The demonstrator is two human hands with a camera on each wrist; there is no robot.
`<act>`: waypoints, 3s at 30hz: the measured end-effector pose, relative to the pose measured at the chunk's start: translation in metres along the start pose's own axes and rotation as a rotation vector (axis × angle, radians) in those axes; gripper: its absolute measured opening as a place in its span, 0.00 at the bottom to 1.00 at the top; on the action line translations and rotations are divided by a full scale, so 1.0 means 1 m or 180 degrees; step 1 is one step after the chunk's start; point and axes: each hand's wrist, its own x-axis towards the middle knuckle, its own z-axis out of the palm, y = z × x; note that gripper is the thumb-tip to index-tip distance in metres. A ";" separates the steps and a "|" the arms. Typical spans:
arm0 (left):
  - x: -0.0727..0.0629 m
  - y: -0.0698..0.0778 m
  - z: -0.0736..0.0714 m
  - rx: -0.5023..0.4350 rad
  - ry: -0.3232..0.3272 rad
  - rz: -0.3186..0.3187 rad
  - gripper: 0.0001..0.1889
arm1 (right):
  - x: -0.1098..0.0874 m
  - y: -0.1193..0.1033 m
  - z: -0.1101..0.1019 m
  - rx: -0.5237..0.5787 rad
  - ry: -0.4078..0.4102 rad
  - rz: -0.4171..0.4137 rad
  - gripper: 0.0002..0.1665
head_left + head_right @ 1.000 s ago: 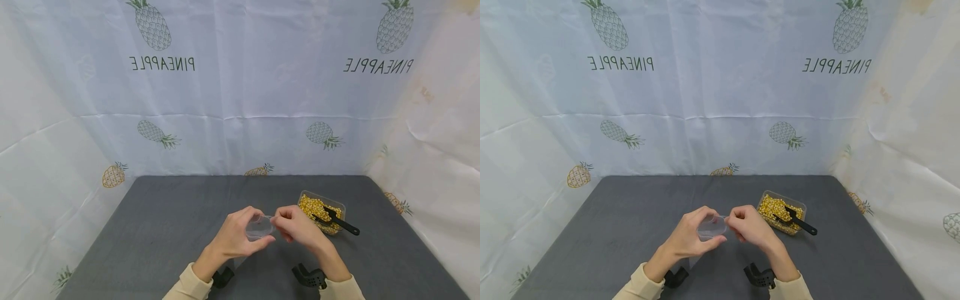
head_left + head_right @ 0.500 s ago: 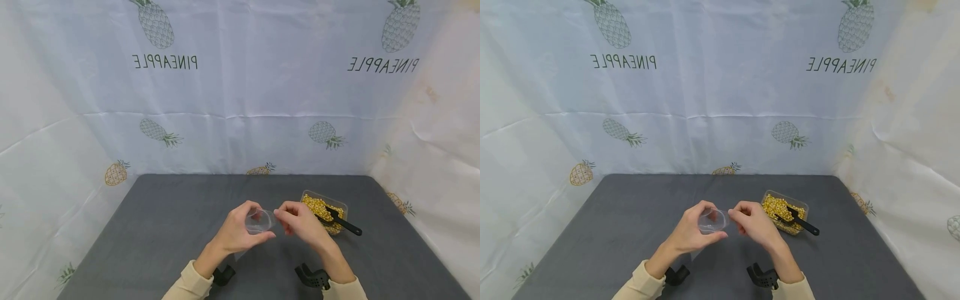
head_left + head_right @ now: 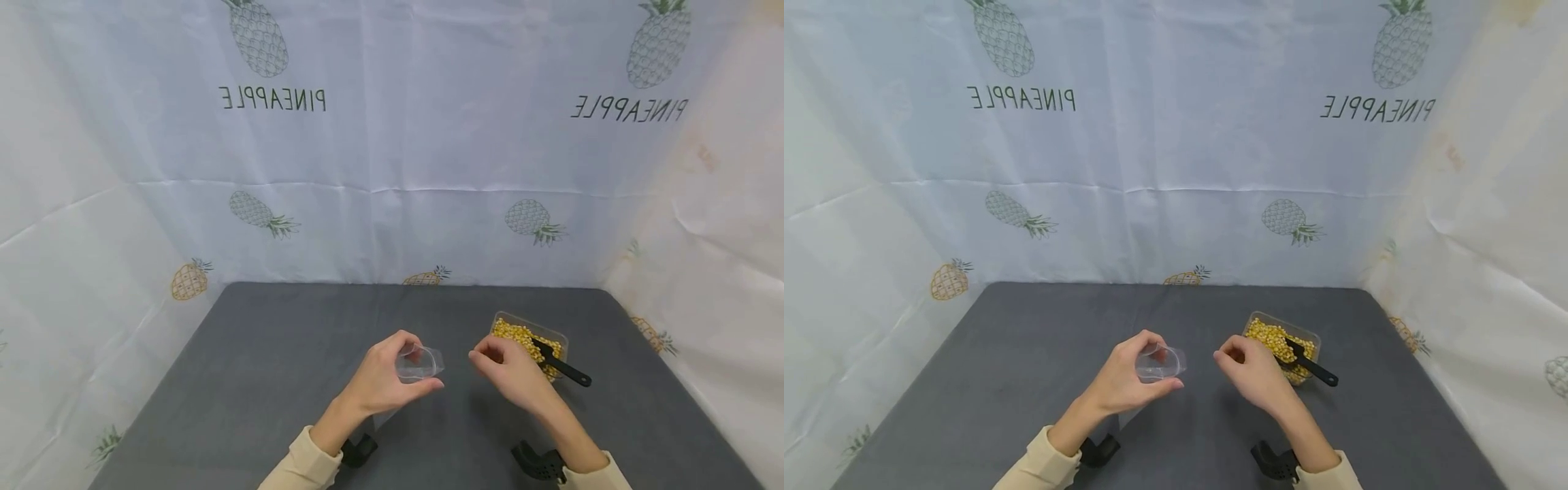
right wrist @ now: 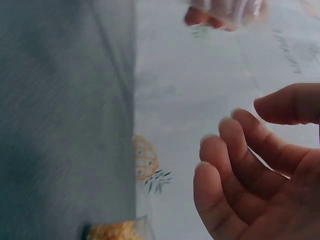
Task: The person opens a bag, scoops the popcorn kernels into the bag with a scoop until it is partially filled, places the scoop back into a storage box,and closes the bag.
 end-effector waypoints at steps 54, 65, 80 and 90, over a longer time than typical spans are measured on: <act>-0.006 -0.007 -0.003 0.0019 -0.0074 -0.0199 0.27 | -0.036 0.096 -0.056 -0.1964 0.0811 0.0215 0.20; -0.006 -0.007 -0.001 0.0011 -0.0102 -0.0206 0.26 | -0.027 0.097 -0.063 -0.1670 0.0458 0.0486 0.23; -0.007 -0.007 -0.004 0.0054 -0.0055 -0.0155 0.25 | -0.020 0.092 -0.064 -0.1621 0.0177 0.0708 0.29; -0.005 -0.004 -0.005 0.0133 -0.0046 -0.0186 0.25 | -0.016 0.098 -0.067 -0.1649 0.0238 0.0618 0.25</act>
